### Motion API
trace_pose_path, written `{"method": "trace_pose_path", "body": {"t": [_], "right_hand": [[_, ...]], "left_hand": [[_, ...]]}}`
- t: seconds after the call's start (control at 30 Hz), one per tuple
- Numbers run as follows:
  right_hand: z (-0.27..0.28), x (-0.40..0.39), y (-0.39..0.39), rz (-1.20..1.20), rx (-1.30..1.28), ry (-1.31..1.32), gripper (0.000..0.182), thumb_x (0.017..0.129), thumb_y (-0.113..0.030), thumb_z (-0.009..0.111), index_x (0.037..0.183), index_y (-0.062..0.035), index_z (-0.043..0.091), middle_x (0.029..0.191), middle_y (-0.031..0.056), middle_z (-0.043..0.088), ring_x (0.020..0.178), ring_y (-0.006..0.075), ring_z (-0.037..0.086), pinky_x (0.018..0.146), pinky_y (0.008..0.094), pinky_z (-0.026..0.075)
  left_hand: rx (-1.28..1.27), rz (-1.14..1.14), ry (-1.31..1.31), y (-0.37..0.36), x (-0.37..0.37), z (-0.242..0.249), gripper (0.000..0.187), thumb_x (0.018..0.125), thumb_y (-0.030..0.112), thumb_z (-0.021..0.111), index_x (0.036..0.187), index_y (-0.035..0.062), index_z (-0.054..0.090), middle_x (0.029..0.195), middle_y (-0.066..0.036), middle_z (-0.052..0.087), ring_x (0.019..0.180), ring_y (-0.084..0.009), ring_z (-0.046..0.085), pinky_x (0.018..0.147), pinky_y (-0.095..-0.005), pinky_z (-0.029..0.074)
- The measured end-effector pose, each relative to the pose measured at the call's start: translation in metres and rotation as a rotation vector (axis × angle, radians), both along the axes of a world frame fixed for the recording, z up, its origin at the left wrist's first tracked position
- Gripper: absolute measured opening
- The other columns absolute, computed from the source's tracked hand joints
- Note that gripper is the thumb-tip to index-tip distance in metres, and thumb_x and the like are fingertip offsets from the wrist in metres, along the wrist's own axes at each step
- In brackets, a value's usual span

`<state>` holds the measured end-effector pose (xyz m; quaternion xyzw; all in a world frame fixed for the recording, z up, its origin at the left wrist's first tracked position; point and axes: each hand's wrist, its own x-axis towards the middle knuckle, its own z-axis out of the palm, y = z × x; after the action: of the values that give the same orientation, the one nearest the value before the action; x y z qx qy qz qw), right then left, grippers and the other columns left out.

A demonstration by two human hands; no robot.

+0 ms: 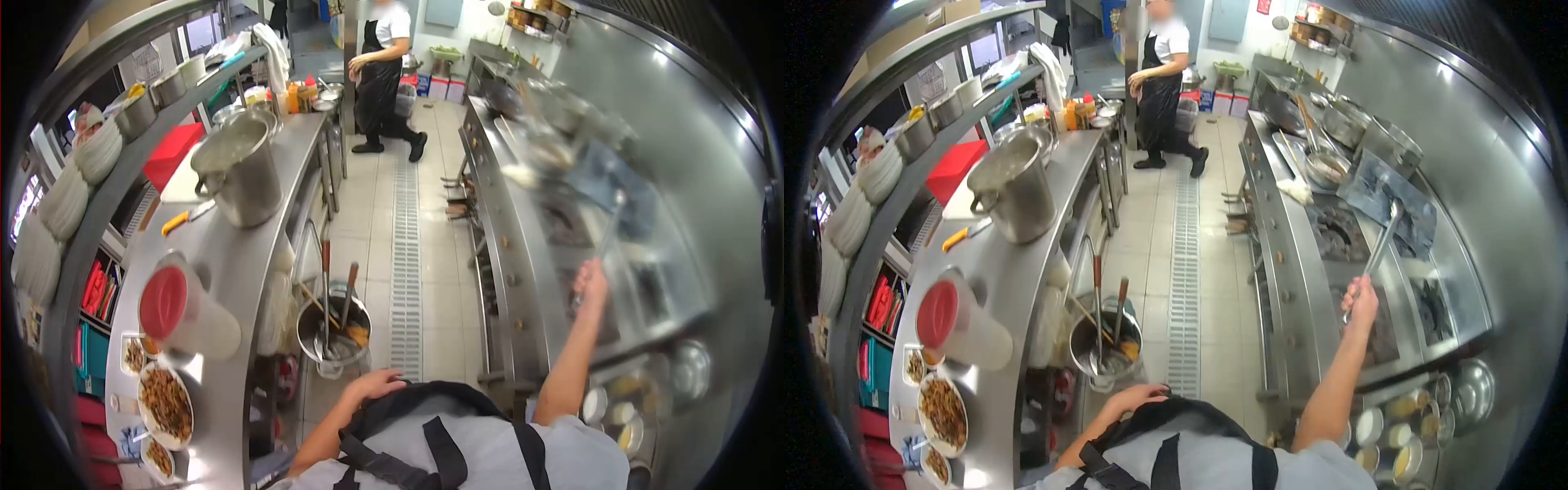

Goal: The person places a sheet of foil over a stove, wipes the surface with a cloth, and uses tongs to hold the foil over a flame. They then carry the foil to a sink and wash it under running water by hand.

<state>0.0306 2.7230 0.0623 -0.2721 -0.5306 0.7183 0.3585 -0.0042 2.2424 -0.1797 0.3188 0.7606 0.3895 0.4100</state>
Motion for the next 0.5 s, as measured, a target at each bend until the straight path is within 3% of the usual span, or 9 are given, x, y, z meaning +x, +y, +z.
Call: {"method": "trace_pose_path", "body": {"t": [0.17, 0.33, 0.43, 0.5], "right_hand": [[0.014, -0.097, 0.037, -0.125, 0.021, -0.074, 0.029, 0.095, -0.034, 0.049, 0.091, -0.0056, 0.05, 0.063, 0.0001, 0.045, 0.043, 0.0074, 0.038, 0.038, 0.0219, 0.029], [-0.007, -0.193, 0.107, -0.08, 0.025, -0.011, 0.031, 0.095, -0.038, 0.049, 0.092, -0.0075, 0.05, 0.062, -0.0014, 0.045, 0.042, 0.0061, 0.037, 0.036, 0.0218, 0.029], [-0.009, -0.262, 0.14, -0.13, 0.047, -0.032, 0.03, 0.095, -0.038, 0.049, 0.091, -0.0089, 0.051, 0.062, -0.0023, 0.045, 0.041, 0.0054, 0.038, 0.035, 0.021, 0.029], [-0.01, -0.309, 0.163, -0.092, 0.084, 0.002, 0.029, 0.095, -0.038, 0.05, 0.09, -0.0092, 0.051, 0.062, -0.0027, 0.045, 0.041, 0.0049, 0.038, 0.035, 0.0204, 0.029]], "left_hand": [[0.067, -0.083, 0.126, 0.06, -0.118, 0.08, 0.053, 0.089, 0.041, 0.055, 0.126, 0.003, 0.05, 0.116, -0.019, 0.06, 0.106, -0.0315, 0.058, 0.09, -0.0371, 0.046], [0.207, -0.063, 0.131, 0.103, -0.238, 0.107, 0.051, 0.089, 0.039, 0.055, 0.123, 0.0018, 0.052, 0.113, -0.019, 0.061, 0.104, -0.0312, 0.059, 0.089, -0.0374, 0.047], [0.256, -0.013, 0.217, 0.141, -0.323, 0.1, 0.049, 0.089, 0.038, 0.055, 0.123, 0.0021, 0.052, 0.111, -0.018, 0.062, 0.103, -0.0313, 0.06, 0.089, -0.0371, 0.047], [0.198, -0.009, 0.179, 0.165, -0.377, 0.11, 0.051, 0.09, 0.038, 0.055, 0.126, 0.0016, 0.051, 0.118, -0.019, 0.059, 0.11, -0.0315, 0.056, 0.094, -0.0379, 0.044]]}}
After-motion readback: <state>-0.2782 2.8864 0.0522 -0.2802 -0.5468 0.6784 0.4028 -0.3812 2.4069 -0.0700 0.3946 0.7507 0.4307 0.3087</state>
